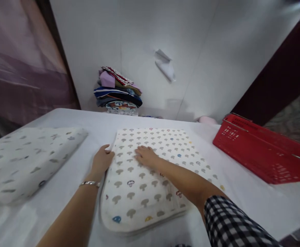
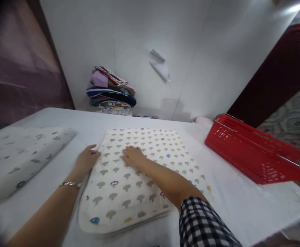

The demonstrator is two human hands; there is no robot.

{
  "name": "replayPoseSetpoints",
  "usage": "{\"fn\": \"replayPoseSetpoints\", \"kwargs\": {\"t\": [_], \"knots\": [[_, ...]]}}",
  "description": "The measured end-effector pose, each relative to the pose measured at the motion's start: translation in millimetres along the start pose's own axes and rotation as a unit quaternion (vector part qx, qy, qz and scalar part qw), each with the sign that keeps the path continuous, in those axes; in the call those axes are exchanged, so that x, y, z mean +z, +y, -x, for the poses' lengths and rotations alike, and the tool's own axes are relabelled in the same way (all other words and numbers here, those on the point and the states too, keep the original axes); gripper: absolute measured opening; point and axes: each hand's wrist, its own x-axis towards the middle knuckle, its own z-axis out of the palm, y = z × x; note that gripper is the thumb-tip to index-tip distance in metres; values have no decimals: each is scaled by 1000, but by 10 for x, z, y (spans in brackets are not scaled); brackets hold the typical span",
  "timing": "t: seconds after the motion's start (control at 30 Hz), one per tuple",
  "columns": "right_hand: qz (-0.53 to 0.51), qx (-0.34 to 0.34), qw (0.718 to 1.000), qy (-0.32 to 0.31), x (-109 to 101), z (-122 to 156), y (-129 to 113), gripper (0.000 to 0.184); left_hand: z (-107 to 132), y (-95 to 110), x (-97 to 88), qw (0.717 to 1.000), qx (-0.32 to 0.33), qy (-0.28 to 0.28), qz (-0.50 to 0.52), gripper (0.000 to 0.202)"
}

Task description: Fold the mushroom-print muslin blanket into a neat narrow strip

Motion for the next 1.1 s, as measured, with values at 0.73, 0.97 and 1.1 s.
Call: {"fn": "replayPoseSetpoints", "kwargs": {"t": [0.73,0.97,1.1], "knots": [[107,279,953,46,-381,1438,1952,58,163,108,81,968,89,9,-234,47],[148,337,928,59,-469,1168,2117,59,199,196,76,965,61,-12,-255,46],[131,229,963,48,-493,516,1992,61,201,168,67,968,44,-5,-249,45]]}}
